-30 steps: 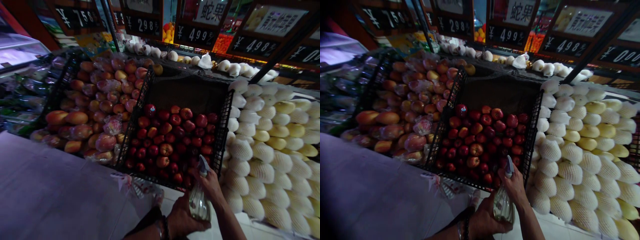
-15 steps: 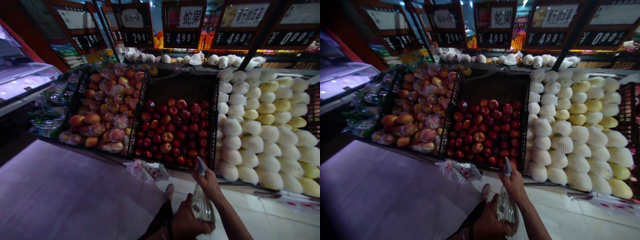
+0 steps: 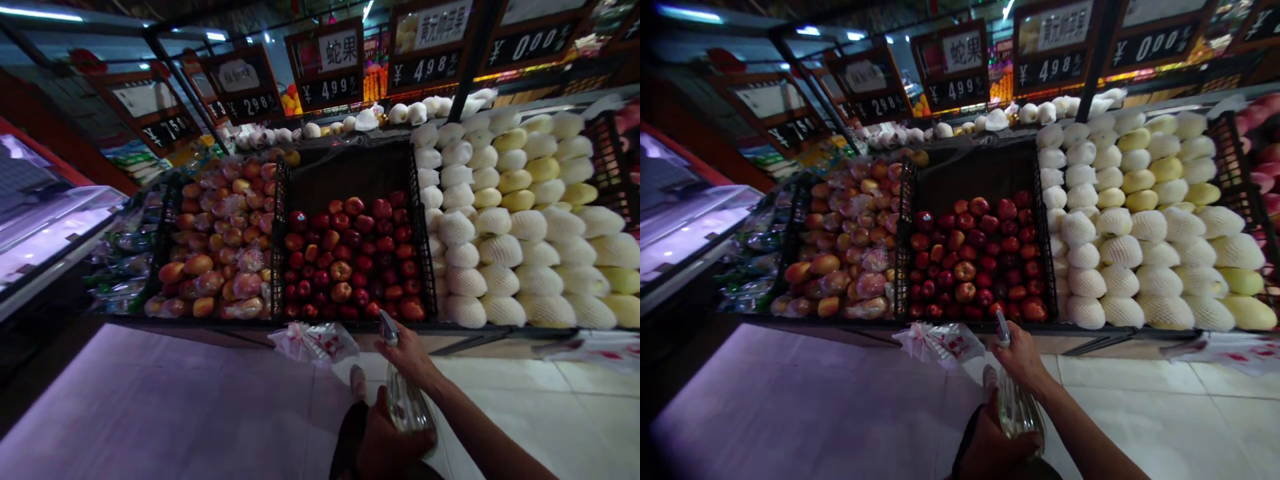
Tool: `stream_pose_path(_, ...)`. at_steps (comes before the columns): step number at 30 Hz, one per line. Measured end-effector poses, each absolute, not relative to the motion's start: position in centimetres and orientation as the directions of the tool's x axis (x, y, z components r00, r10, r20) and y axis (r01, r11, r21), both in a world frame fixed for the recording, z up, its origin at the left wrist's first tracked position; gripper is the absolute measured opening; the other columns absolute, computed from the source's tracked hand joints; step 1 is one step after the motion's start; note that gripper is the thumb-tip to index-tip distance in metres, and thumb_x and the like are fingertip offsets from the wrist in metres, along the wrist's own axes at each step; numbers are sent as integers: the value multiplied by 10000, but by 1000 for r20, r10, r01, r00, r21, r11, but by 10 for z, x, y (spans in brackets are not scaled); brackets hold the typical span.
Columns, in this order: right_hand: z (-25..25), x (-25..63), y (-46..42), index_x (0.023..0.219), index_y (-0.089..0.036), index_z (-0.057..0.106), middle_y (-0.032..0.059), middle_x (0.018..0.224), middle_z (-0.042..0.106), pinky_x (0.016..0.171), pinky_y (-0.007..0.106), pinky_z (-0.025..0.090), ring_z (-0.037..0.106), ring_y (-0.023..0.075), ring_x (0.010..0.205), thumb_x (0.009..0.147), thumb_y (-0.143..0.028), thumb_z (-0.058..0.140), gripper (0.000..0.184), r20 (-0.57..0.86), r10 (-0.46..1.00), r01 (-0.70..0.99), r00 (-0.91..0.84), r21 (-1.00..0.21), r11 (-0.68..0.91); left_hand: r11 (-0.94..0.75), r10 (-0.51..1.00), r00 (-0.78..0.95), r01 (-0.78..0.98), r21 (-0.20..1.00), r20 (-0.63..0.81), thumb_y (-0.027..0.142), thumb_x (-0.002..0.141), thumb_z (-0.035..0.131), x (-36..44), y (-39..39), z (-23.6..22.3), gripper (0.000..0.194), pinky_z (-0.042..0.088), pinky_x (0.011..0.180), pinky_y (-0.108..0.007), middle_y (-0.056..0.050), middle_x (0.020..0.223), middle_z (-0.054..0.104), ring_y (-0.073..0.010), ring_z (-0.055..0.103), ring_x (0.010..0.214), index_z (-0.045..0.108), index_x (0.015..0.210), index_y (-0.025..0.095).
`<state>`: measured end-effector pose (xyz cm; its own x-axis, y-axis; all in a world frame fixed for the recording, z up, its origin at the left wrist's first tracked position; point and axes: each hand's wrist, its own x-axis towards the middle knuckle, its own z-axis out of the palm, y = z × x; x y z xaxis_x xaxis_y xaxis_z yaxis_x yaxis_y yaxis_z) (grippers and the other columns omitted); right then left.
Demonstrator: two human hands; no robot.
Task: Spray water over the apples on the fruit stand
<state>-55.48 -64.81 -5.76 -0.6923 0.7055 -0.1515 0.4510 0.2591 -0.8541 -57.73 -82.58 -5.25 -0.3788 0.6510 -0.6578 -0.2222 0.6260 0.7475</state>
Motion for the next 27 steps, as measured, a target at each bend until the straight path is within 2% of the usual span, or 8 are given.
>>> stream_pose_path(2, -59, -559, -650, 937, -248, 690, 33, 853, 788, 742, 326, 479, 727, 254, 793, 844, -287, 653, 107, -142, 724, 485, -675, -824, 291, 653, 620, -420, -193, 732, -663, 381, 552, 964, -581, -825, -55, 921, 622, 1057, -508, -192, 1208, 822, -404, 775, 1152, 553, 1347, 165)
stream_pose_path(5, -56, -567, -648, 931, -244, 688, 25, 830, 772, 737, 322, 451, 709, 243, 765, 839, -226, 645, 103, -147, 752, 546, -643, -776, 315, 630, 676, -405, -117, 768, -615, 350, 604, 917, -593, -819, -53, 665, 639, 951, -476, -150, 1058, 836, -369, 792, 1023, 590, 1163, 199)
stream_pose_path(10, -48, -599, -633, 1024, -240, 707, 35, 909, 791, 756, 321, 472, 719, 249, 817, 873, -270, 657, 163, -160, 751, 536, -640, -794, 287, 644, 695, -355, -80, 761, -625, 296, 626, 905, -632, -804, -40, 622, 630, 848, -438, -120, 1021, 825, -328, 785, 929, 582, 1150, 216)
stream_pose_path(14, -47, -641, -623, 986, -242, 706, 33, 922, 794, 781, 320, 491, 730, 251, 846, 856, -309, 693, 146, -167, 746, 523, -645, -808, 271, 624, 708, -351, -97, 776, -613, 316, 648, 931, -675, -797, -41, 650, 619, 959, -459, -116, 1084, 827, -331, 780, 1000, 591, 1193, 219)
stream_pose_path(17, -39, -676, -617, 993, -250, 721, 3, 833, 767, 743, 312, 470, 706, 230, 766, 824, -275, 693, 173, -156, 793, 548, -590, -798, 251, 578, 741, -343, -110, 808, -577, 292, 619, 969, -714, -791, -47, 675, 626, 985, -438, -87, 1124, 840, -326, 792, 1059, 599, 1181, 246)
stream_pose_path(21, -14, -723, -599, 1003, -251, 708, -9, 831, 748, 736, 310, 458, 679, 217, 765, 869, -321, 689, 153, -79, 818, 481, -570, -839, 254, 419, 844, -322, -105, 902, -429, 337, 715, 956, -771, -772, -37, 614, 645, 1001, -436, -83, 1172, 848, -305, 806, 1074, 622, 1222, 239)
stream_pose_path(24, 8, -762, -577, 970, -251, 682, -15, 851, 726, 731, 300, 460, 656, 207, 788, 868, -340, 705, 137, -53, 822, 443, -567, -861, 250, 300, 903, -264, -181, 937, -340, 327, 714, 969, -812, -747, -18, 686, 641, 1100, -488, -103, 1303, 831, -333, 805, 1182, 620, 1299, 245)
stream_pose_path(27, 29, -803, -553, 959, -244, 685, -17, 863, 720, 698, 289, 436, 631, 194, 770, 867, -340, 726, 140, -27, 822, 444, -568, -852, 279, 244, 923, -297, -35, 969, -244, 341, 755, 962, -850, -722, -4, 648, 600, 1187, -567, -80, 1319, 832, -350, 792, 1231, 660, 1326, 286)
